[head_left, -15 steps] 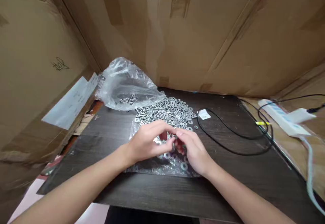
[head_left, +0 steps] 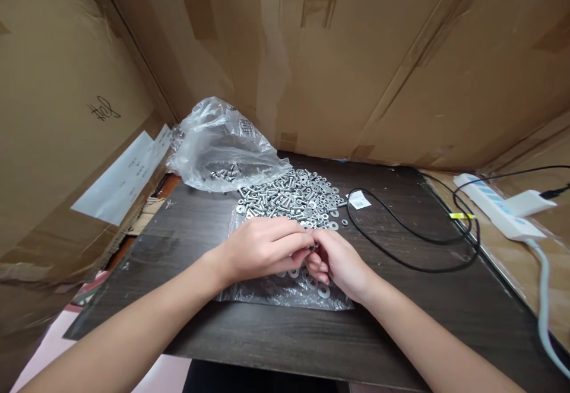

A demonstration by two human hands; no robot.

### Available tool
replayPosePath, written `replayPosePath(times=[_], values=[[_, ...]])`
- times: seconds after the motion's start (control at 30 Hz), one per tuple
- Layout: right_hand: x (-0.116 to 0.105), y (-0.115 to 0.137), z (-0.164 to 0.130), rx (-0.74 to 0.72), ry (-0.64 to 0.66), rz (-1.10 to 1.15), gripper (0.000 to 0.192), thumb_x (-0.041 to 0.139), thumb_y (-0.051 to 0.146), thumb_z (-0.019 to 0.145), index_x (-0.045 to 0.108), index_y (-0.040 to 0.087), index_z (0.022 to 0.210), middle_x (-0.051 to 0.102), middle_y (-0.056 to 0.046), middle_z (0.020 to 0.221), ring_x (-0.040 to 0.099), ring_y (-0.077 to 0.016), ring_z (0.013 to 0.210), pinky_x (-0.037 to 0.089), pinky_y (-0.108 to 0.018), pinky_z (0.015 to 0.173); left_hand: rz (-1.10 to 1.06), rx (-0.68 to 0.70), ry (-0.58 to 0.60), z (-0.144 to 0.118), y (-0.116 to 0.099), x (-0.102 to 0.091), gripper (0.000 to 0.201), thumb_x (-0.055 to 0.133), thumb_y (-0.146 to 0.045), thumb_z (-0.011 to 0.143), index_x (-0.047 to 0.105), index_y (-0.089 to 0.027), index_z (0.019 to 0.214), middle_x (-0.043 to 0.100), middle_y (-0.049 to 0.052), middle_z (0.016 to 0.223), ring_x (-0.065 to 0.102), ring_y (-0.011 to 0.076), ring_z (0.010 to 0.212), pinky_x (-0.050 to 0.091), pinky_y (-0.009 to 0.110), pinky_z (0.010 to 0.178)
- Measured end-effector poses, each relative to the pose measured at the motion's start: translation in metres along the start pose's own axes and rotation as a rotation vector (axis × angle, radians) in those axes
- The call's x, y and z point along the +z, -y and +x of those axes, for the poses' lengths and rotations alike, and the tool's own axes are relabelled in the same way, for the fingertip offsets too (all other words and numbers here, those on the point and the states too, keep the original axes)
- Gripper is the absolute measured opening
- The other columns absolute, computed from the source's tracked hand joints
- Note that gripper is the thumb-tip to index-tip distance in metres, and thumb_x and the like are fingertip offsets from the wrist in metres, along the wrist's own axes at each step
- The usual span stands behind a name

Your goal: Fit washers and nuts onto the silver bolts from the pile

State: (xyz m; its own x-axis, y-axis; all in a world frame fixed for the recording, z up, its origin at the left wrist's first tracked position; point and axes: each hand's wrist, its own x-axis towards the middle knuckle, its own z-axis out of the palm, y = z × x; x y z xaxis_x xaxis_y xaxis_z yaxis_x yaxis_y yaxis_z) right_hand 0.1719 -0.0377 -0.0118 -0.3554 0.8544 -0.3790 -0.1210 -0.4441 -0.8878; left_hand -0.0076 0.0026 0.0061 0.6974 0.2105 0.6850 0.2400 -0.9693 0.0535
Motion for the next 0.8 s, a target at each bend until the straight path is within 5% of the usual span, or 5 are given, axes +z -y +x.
replayPosePath(times=[0.37,0.6,0.8], values=[[-0.0058,0.0047,-0.0007,-0.275,-0.140,-0.131,0.045,0.049,0.051,0.090,0.046,0.019,0.059,0.035,0.005,0.052,0.036,-0.0083,0.045,0.026,-0.023,0.044,-0.295,-0.389,-0.077,-0.0004,0.0025,0.0045,0.011,0.063,-0.016,0.089,0.065,-0.014,0.099,0.065,0.000,0.078,0.058,0.0090,0.064,0.052,0.024,0.067],[-0.0045,0.0034,-0.0060,-0.512,-0.237,-0.566,0.041,0.040,0.039,0.098,0.040,0.019,0.062,0.035,0.004,0.056,0.034,-0.0100,0.052,0.027,-0.026,0.051,-0.088,-0.340,0.050,-0.0048,0.0054,0.0048,0.016,0.054,-0.019,0.091,0.064,-0.015,0.103,0.069,0.005,0.094,0.065,0.0148,0.079,0.054,0.027,0.067],[-0.0027,0.0059,-0.0071,-0.710,-0.231,-0.759,0.039,0.038,0.029,0.100,0.036,0.020,0.062,0.037,0.004,0.057,0.035,-0.0098,0.053,0.028,-0.026,0.053,-0.136,-0.323,0.151,-0.0020,0.0046,0.0021,0.021,0.047,-0.021,0.091,0.063,-0.015,0.103,0.067,0.004,0.088,0.063,0.0155,0.078,0.052,0.027,0.068]])
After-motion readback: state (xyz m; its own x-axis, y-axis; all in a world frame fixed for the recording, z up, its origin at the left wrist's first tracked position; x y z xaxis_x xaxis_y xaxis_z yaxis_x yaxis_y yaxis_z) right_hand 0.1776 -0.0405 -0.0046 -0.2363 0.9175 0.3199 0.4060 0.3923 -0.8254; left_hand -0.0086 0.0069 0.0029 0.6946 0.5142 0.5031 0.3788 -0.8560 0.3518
